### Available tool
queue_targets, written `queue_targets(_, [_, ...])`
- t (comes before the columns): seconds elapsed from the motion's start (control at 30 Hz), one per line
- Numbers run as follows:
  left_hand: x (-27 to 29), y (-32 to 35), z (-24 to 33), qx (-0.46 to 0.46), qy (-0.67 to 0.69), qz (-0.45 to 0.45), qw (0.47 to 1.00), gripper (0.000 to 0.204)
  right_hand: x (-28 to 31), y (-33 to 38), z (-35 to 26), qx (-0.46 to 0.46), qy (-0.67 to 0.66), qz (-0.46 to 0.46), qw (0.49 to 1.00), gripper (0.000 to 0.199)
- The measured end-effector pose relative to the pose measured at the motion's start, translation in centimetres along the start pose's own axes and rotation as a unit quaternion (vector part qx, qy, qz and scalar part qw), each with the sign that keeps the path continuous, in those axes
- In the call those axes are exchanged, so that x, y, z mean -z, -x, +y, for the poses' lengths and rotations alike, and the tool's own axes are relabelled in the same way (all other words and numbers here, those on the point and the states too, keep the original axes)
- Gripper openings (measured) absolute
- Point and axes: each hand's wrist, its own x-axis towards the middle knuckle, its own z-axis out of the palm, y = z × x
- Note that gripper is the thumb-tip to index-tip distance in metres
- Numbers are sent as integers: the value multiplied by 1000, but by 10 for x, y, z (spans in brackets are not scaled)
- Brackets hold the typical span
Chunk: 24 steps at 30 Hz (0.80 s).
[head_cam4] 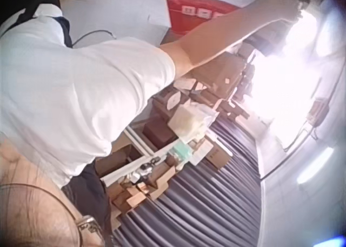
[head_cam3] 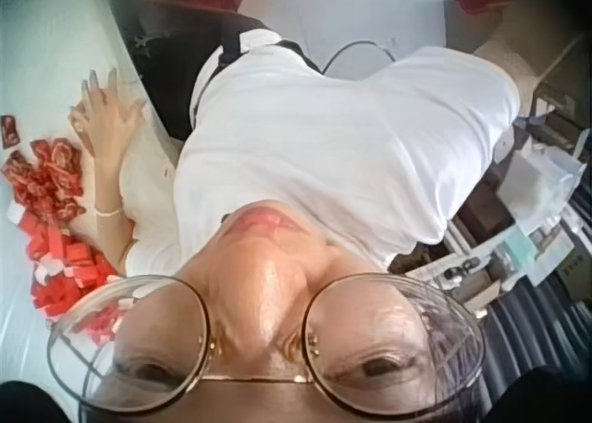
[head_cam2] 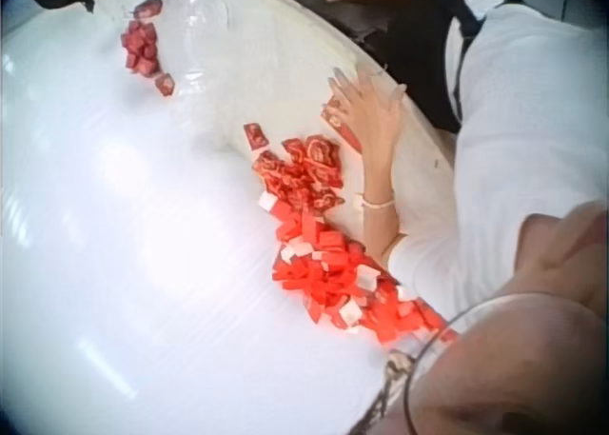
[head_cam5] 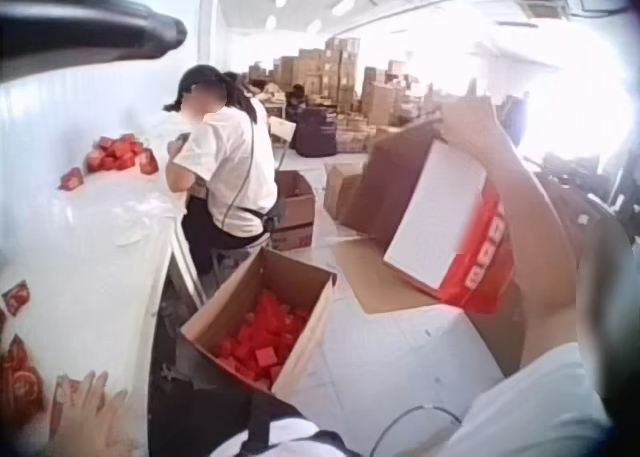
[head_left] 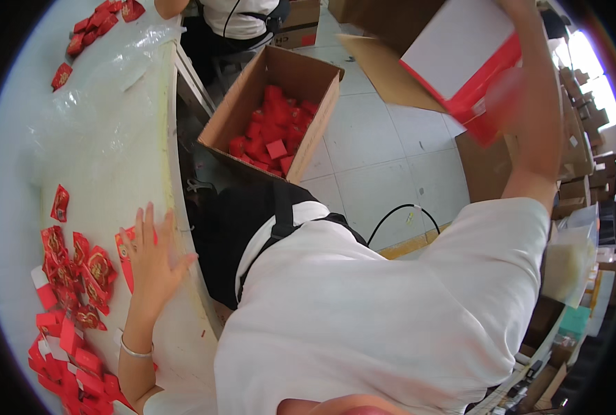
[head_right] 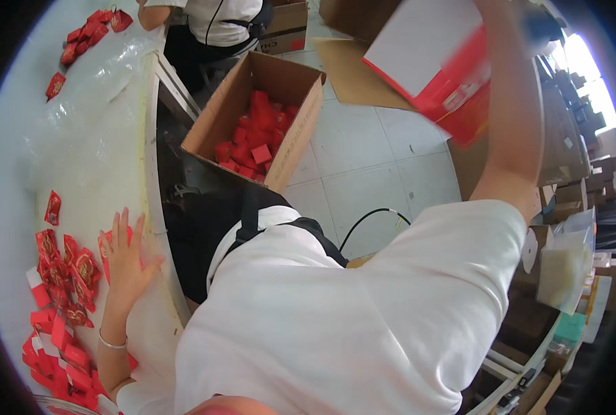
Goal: The person repeatedly picks up flat red paper envelopes, folds them into small boxes, places a wrapped item inside, and closes the flap. The finished boxes are stacked on the table. Another person works alongside at the same table.
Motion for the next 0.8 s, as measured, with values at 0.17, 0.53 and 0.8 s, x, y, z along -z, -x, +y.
queue_targets(0.17, [-43, 31, -50, 86, -66, 68, 992, 59, -288, 96, 97, -135, -96, -129, 978, 54])
queue_targets(0.53, [-18, 93, -45, 137, -89, 299, 940, 39, -465, 380, -101, -329, -339, -446, 760, 36])
queue_targets(0.8, [-13, 189, -20, 477, 3, 398, 784, 37, -323, 151, -223, -227, -740, 0, 633, 30])
